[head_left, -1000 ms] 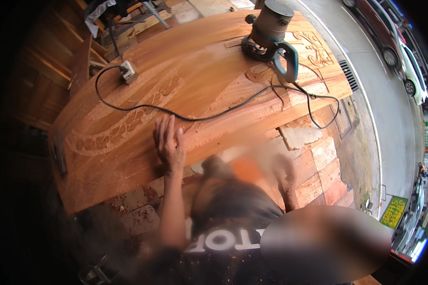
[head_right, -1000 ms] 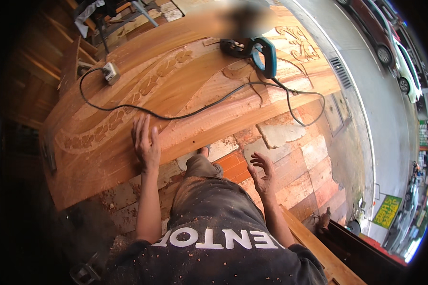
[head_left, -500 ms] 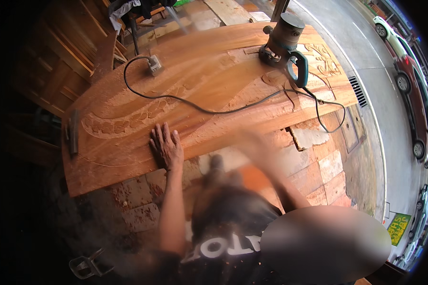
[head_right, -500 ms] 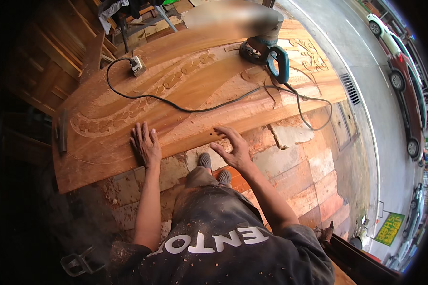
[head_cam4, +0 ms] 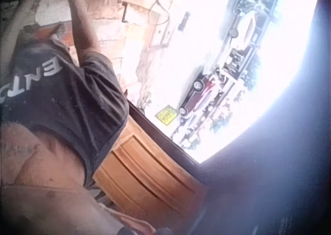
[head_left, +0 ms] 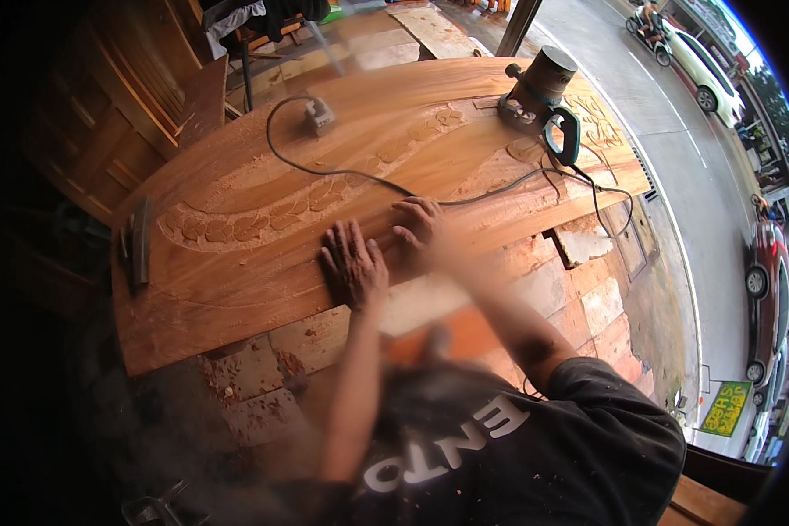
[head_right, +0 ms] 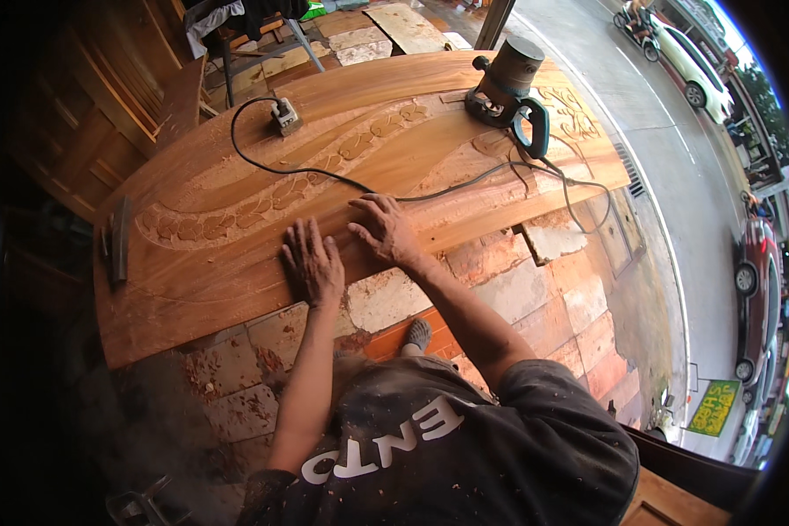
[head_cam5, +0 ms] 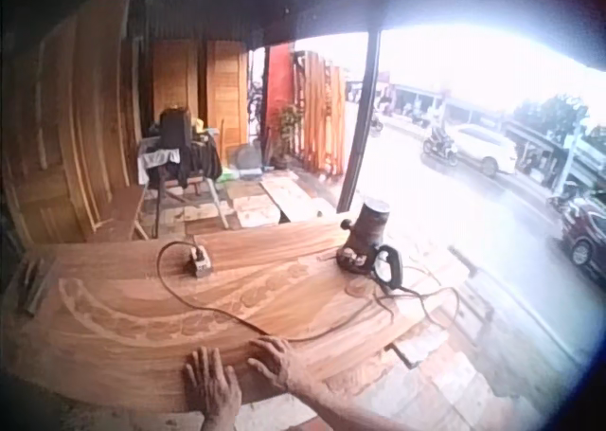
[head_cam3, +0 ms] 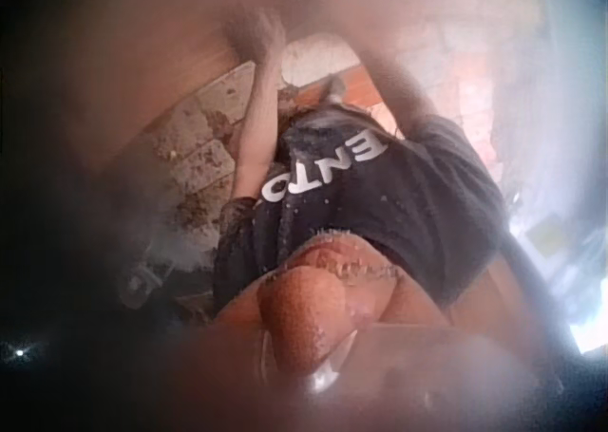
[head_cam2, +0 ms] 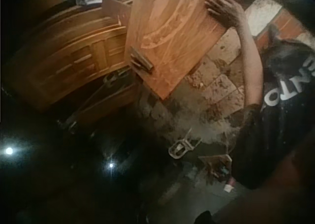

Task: The person carves decorative patterns into a wooden surface using a handheld power router, moving the tool along guided paths to create floral designs.

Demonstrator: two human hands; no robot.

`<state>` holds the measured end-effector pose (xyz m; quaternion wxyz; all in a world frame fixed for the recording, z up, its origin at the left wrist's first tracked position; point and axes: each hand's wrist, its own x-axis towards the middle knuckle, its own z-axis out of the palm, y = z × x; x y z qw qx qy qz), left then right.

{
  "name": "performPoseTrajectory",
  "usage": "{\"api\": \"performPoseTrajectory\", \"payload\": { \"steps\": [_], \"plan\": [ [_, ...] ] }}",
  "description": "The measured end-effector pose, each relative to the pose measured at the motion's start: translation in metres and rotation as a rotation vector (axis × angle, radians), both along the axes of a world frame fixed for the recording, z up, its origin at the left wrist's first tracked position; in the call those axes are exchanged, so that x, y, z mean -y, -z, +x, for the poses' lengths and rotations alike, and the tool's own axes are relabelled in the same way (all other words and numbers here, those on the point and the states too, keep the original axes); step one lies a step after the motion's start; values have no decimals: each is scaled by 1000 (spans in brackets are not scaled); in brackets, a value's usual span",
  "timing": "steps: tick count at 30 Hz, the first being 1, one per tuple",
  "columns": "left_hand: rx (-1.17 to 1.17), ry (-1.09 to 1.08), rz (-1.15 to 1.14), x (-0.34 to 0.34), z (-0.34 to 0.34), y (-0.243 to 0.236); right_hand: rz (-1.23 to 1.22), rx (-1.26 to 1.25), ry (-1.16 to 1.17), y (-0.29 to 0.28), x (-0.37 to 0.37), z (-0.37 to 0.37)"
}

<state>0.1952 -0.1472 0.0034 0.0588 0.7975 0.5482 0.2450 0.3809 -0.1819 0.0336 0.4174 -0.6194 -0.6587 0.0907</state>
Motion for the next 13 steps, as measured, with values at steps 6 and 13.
{"api": "performPoseTrajectory", "payload": {
  "steps": [6,13],
  "plan": [
    [257,574,-196,17,-38,-14,57,445,-31,27,-2,9],
    [819,849,-1080,62,-219,12,33,504,49,50,-14,-17]
  ]
}}
